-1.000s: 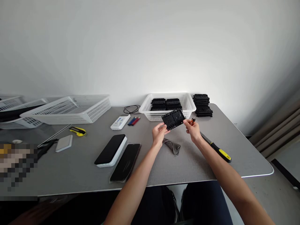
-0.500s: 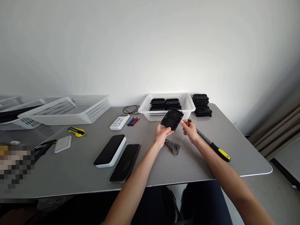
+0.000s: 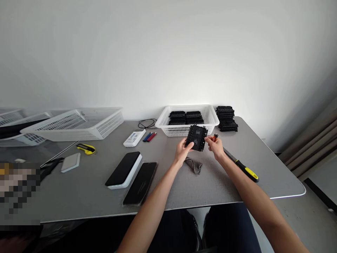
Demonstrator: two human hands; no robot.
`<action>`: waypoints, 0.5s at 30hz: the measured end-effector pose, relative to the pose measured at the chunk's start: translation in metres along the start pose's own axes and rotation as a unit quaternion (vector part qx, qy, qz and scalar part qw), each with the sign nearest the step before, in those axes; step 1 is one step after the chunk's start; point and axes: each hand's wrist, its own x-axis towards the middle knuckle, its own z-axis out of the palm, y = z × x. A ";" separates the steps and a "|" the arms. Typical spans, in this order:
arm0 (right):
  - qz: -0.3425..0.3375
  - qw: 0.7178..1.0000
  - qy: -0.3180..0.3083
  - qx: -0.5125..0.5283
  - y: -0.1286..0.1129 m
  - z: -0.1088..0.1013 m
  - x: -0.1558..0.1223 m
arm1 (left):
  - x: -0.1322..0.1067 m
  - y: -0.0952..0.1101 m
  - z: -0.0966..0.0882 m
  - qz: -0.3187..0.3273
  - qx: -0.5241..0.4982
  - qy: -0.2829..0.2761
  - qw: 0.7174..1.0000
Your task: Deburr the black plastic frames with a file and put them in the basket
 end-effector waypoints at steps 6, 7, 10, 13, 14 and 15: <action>-0.030 0.999 -0.003 -0.033 0.003 -0.003 0.003 | 0.003 0.000 -0.007 0.020 0.045 0.054 0.997; -0.037 0.999 -0.004 -0.040 0.003 -0.003 0.004 | 0.004 -0.001 -0.008 0.021 0.051 0.061 0.997; -0.058 0.997 -0.007 -0.058 0.003 -0.005 0.004 | 0.006 -0.003 -0.009 0.025 0.065 0.074 0.995; -0.079 0.994 -0.011 -0.073 0.003 -0.006 0.005 | 0.006 -0.005 -0.009 0.023 0.071 0.066 0.995; -0.086 0.993 -0.013 -0.076 0.004 -0.006 0.005 | 0.006 -0.004 -0.008 0.021 0.070 0.059 0.996; -0.092 0.993 -0.013 -0.079 0.004 -0.006 0.005 | 0.006 -0.004 -0.008 0.020 0.069 0.051 0.996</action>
